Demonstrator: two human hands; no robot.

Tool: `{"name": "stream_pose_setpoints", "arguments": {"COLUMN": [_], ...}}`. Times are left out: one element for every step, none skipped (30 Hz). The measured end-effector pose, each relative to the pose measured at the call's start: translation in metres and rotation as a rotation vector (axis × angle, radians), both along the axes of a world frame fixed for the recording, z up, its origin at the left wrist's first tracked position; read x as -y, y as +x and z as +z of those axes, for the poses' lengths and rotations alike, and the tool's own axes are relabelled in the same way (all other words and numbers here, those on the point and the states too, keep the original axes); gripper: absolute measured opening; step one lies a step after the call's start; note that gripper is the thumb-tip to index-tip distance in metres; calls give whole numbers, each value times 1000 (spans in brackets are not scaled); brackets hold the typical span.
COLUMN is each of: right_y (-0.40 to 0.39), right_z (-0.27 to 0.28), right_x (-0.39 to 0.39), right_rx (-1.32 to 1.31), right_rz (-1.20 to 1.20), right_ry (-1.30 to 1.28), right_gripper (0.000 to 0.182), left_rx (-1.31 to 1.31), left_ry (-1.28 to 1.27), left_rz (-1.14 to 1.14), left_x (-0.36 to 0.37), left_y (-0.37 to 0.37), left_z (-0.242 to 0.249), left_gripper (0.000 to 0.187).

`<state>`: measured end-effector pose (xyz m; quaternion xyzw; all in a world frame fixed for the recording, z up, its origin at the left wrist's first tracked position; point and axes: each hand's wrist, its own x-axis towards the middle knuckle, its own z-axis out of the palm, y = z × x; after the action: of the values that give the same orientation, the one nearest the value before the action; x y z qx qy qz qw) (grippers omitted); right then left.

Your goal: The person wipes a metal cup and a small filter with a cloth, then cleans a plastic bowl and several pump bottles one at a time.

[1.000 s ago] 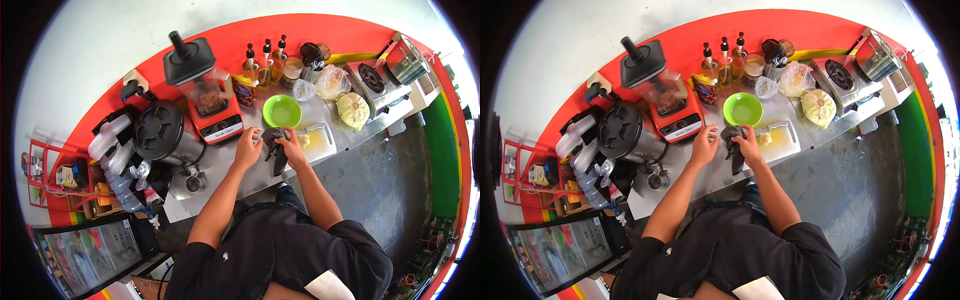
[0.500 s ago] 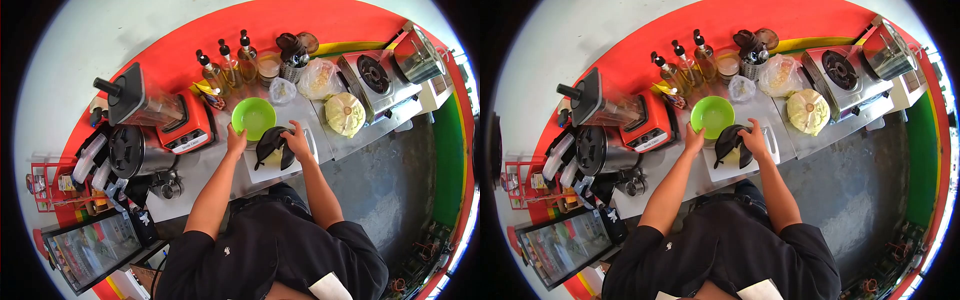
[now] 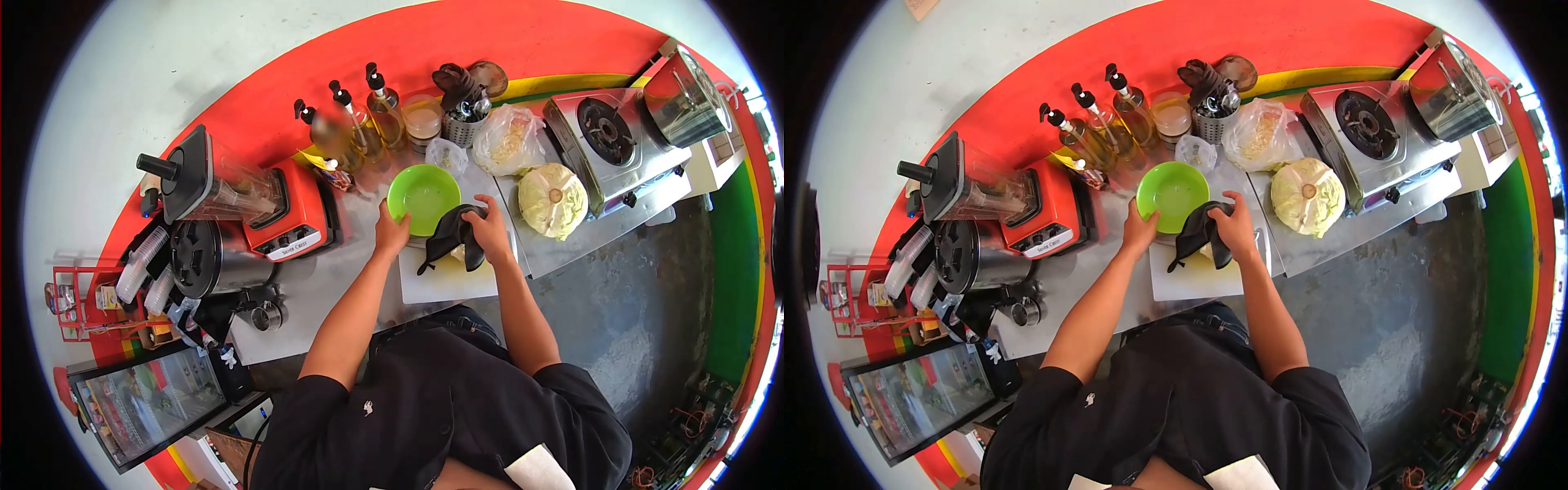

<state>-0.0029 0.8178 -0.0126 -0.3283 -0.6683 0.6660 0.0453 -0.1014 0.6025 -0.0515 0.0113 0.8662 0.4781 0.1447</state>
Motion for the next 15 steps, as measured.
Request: {"name": "stream_pose_setpoints", "arguments": {"right_y": [-1, -2, -4, -6, -8, -10, -12, -15, -19, -22, -25, -29, -34, -39, -44], "right_z": [6, 12, 19, 28, 37, 47, 58, 67, 75, 82, 88, 92, 97, 100, 99], "right_x": [-4, -7, -11, -14, -16, -16, -14, -12, -10, -7, -5, 0, 9, 16, 21], "right_rx": [-8, -53, -100, -112, -170, -226, -255, -261, -279, -295, -314, -316, -364, -411, -449], "right_rz": [4, 24, 48, 59, 116, 174, 185, 196, 222, 250, 295, 308, 308, 307, 335], "right_ry": [2, -82, -168, -168, -244, -322, -413, -419, -452, -484, -521, -523, -562, -600, -620], "right_gripper": [54, 50, 47, 47, 44, 42, 39, 39, 38, 37, 37, 37, 38, 38, 40], "left_rx": [-8, -9, -11, -24, -270, -516, -487, -494, -576, -657, -656, -659, -623, -586, -569], "left_ry": [2, -40, -82, -82, -225, -371, -343, -350, -381, -413, -437, -442, -441, -438, -340], "left_rz": [4, 42, 83, 94, 145, 194, 228, 238, 250, 262, 239, 252, 215, 178, 85], "left_x": [0, 1, 4, 8, 15, 22, 28, 31, 36, 39, 44, 47, 49, 50, 57], "left_y": [-2, -4, -7, -10, -14, -19, -25, -29, -34, -40, -47, -52, -56, -60, -70], "left_z": [0, 0, 2, 5, 8, 12, 25, 37, 44, 49, 48, 51, 54, 57, 59], "left_gripper": [62, 61, 60, 60, 59, 58, 62, 62, 62, 62, 64, 64, 66, 67, 68]}}
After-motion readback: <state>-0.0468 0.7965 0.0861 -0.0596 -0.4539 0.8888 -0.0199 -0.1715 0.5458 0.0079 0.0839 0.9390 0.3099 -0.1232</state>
